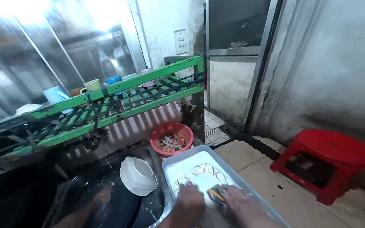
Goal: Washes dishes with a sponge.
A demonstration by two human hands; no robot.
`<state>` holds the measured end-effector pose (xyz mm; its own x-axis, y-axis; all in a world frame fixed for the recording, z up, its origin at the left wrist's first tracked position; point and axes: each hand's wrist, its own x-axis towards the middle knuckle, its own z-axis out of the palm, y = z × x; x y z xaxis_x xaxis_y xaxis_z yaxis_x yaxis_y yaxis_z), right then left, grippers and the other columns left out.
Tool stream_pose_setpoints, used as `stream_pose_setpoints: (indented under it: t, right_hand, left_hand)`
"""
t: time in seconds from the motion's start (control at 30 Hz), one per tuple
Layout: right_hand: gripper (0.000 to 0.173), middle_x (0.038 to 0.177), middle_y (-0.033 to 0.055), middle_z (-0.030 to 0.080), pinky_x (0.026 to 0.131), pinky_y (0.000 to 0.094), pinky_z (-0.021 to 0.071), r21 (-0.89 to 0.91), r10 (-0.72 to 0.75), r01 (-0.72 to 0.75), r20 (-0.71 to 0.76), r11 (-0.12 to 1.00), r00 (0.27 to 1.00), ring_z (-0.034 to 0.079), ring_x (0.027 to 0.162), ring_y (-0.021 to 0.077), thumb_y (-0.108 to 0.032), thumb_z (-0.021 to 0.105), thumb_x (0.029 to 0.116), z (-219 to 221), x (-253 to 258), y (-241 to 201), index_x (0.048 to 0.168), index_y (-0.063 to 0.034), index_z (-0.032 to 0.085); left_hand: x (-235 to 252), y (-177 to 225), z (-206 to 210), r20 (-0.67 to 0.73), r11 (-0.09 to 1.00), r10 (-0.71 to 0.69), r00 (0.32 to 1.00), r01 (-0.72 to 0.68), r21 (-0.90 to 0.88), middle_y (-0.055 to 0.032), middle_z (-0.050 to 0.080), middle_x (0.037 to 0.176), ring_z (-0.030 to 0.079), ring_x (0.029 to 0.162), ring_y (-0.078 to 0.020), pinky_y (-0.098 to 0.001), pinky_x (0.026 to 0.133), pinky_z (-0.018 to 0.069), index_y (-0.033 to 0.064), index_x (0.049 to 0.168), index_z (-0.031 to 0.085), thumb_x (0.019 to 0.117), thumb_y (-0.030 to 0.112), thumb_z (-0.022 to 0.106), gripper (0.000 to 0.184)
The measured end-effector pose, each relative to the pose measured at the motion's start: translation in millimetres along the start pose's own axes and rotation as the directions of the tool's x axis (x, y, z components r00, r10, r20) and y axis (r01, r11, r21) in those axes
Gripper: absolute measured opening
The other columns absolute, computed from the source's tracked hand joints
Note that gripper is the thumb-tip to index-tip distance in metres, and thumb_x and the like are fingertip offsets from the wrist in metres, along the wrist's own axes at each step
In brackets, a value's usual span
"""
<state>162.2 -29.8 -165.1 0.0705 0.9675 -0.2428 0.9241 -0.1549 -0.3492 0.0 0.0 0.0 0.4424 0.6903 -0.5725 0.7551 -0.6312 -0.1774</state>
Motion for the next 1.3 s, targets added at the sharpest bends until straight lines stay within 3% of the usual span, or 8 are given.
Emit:
stream_pose_setpoints:
  t: [0.03,0.17,0.43,0.67,0.8,0.97,1.1,1.3]
  right_hand:
    - [0.057,0.152,0.0264,0.048,0.118,0.0629,0.0302,0.003,0.002,-0.002,0.022,1.0,1.0,0.041,0.145,0.0447,-0.023,0.062,0.0999,1,1,0,0.15,-0.0007,0.048]
    - [0.056,0.156,0.0221,0.046,0.122,0.0583,0.0266,0.037,0.05,-0.053,0.085,0.998,0.995,0.038,0.149,0.0393,-0.027,0.058,0.1021,4,10,5,0.152,-0.0045,0.047]
    - [0.061,0.143,0.0209,0.058,0.111,0.0615,0.0409,0.225,0.128,-0.168,0.179,0.96,0.975,0.055,0.133,0.0399,-0.037,0.067,0.0964,5,18,16,0.149,-0.0108,0.051]
    - [0.064,0.136,0.0268,0.061,0.105,0.0651,0.0444,0.357,0.282,-0.325,0.167,0.876,0.945,0.059,0.126,0.0462,-0.026,0.066,0.0977,3,27,13,0.155,-0.0141,0.041]
    - [0.06,0.138,0.0255,0.06,0.109,0.0604,0.043,0.562,0.215,-0.229,0.093,0.795,0.972,0.058,0.129,0.0419,-0.024,0.066,0.0987,1,31,-13,0.153,-0.0101,0.045]
    - [0.064,0.129,0.0194,0.066,0.106,0.0422,0.0496,0.863,0.05,0.199,-0.25,0.464,0.967,0.064,0.119,0.0225,-0.026,0.067,0.0876,18,34,-66,0.142,0.0044,0.052]
    - [0.063,0.146,0.0268,0.053,0.116,0.055,0.0382,0.798,0.265,-0.064,-0.122,0.599,0.957,0.051,0.137,0.0381,-0.023,0.063,0.0992,5,65,-47,0.154,-0.0018,0.042]
    - [0.051,0.127,0.0224,0.066,0.104,0.0587,0.0473,0.749,0.378,-0.111,-0.196,0.654,0.905,0.063,0.12,0.0376,-0.024,0.069,0.0949,-4,71,-39,0.141,-0.0072,0.057]
  left_hand:
    - [69,-26,71,-0.404,0.965,0.092,0.91,-0.182,-0.19,-0.0318,0.054,0.141,0.047,0.135,-0.0484,-0.0623,0.113,0.0354,-0.0118,0.132,0.059,0.1021,0.009,0.048,0.038]
    - [155,-43,80,-0.054,0.897,-0.068,0.996,0.037,-0.44,-0.0207,0.051,0.148,0.044,0.14,-0.0412,-0.0595,0.109,0.0435,-0.001,0.138,0.057,0.1033,0.012,0.05,0.038]
    - [168,-61,72,-0.145,0.771,-0.064,0.987,-0.043,-0.635,-0.0201,0.056,0.142,0.052,0.134,-0.0353,-0.0518,0.111,0.0431,0.0036,0.136,0.061,0.1028,0.013,0.05,0.037]
    - [139,-62,80,-0.195,-0.206,-0.159,0.968,-0.226,-0.952,-0.023,0.055,0.142,0.059,0.123,-0.0277,-0.0437,0.1,0.0499,-0.0042,0.145,0.048,0.1046,0.013,0.052,0.044]
    - [120,-35,104,-0.249,-0.47,-0.105,0.963,-0.269,-0.841,-0.0251,0.043,0.152,0.056,0.126,-0.0313,-0.0484,0.099,0.0511,0.0076,0.163,0.016,0.0863,0.0,0.052,0.085]
    - [98,-29,109,-0.376,-0.398,-0.143,0.916,-0.401,-0.825,-0.0186,0.061,0.125,0.062,0.107,-0.0145,-0.0335,0.093,0.0533,-0.0093,0.145,0.037,0.0983,0.001,0.048,0.049]
    - [64,-34,99,-0.362,-0.106,-0.187,0.913,-0.385,-0.917,-0.0304,0.049,0.144,0.057,0.124,-0.0297,-0.0427,0.103,0.0484,-0.0083,0.154,0.03,0.091,-0.01,0.051,0.067]
    - [53,-43,89,-0.357,0.151,-0.201,0.912,-0.331,-0.931,-0.0282,0.049,0.148,0.052,0.135,-0.0351,-0.0475,0.11,0.044,-0.0033,0.149,0.045,0.0901,-0.008,0.058,0.06]
